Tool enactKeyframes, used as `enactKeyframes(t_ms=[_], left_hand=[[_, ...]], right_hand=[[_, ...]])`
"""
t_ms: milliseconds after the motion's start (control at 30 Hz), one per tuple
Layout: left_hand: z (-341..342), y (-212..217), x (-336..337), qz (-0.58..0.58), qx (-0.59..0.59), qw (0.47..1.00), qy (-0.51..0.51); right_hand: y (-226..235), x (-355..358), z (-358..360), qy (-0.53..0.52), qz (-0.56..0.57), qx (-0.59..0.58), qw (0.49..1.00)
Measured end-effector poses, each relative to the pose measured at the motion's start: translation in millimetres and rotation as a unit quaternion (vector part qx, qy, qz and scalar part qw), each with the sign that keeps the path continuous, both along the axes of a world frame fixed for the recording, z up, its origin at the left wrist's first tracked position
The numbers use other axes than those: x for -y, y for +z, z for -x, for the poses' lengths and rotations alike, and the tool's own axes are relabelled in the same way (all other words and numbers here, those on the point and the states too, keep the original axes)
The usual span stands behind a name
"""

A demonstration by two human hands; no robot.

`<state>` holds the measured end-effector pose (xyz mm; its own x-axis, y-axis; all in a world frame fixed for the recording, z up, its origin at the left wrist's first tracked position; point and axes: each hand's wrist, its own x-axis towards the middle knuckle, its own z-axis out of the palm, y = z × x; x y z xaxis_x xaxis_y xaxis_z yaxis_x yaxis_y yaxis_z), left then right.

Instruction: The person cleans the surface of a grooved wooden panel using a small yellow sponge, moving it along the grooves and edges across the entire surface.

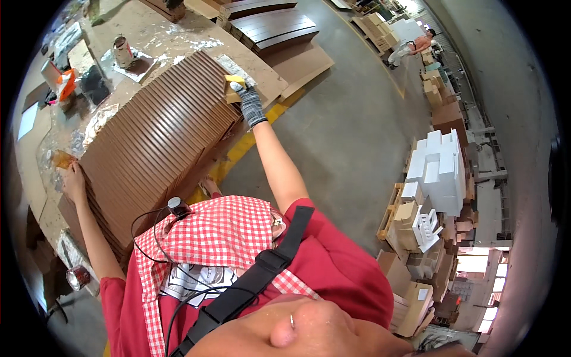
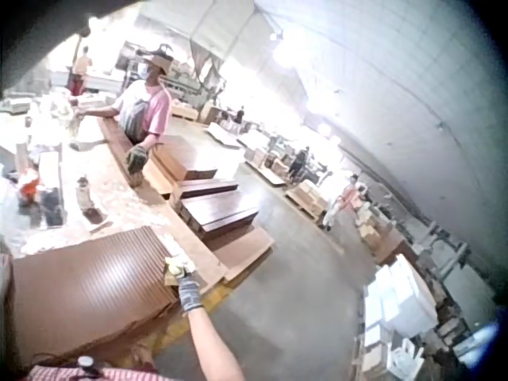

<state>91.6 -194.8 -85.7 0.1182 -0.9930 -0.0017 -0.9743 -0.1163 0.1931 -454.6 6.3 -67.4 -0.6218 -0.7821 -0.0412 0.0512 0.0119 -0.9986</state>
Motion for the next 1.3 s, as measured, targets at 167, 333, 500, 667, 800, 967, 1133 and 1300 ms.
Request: enactKeyframes(t_ms=[167, 333, 500, 667, 800, 967, 1133, 1300], left_hand=[[20, -4, 0, -0.001, -0.013, 1.0, -0.01], [45, 4, -1, 0.025, -0.029, 0.999, -0.014], [50, -1, -6, 0.009, -0.043, 0.999, -0.01], [48, -5, -2, 0.044, -0.036, 0.998, -0.004], [20, -15, 7, -0.008, -0.019, 1.0, 0.017], [-16, -20, 16, -0.008, -0.031, 0.999, 0.033], [-70, -22, 39, 0.014, -0.043, 0.999, 0.027], [-86, -12, 46, 0.022, -0.09, 0.995, 0.023]], right_hand=[[2, 6, 16, -0.003, -0.023, 0.014, 1.0], [-9, 12, 46, -0.048, -0.045, -0.024, 0.998], [11, 5, 34, -0.004, -0.014, -0.069, 0.998], [-4, 10, 41, -0.028, -0.039, -0.01, 0.999], [-4, 11, 19, -0.006, 0.075, -0.05, 0.996], [30, 3, -20, 0.027, 0.111, -0.058, 0.992], [1, 18, -34, 0.001, 0.039, -0.128, 0.991], [-24, 28, -44, 0.004, 0.03, -0.202, 0.979]])
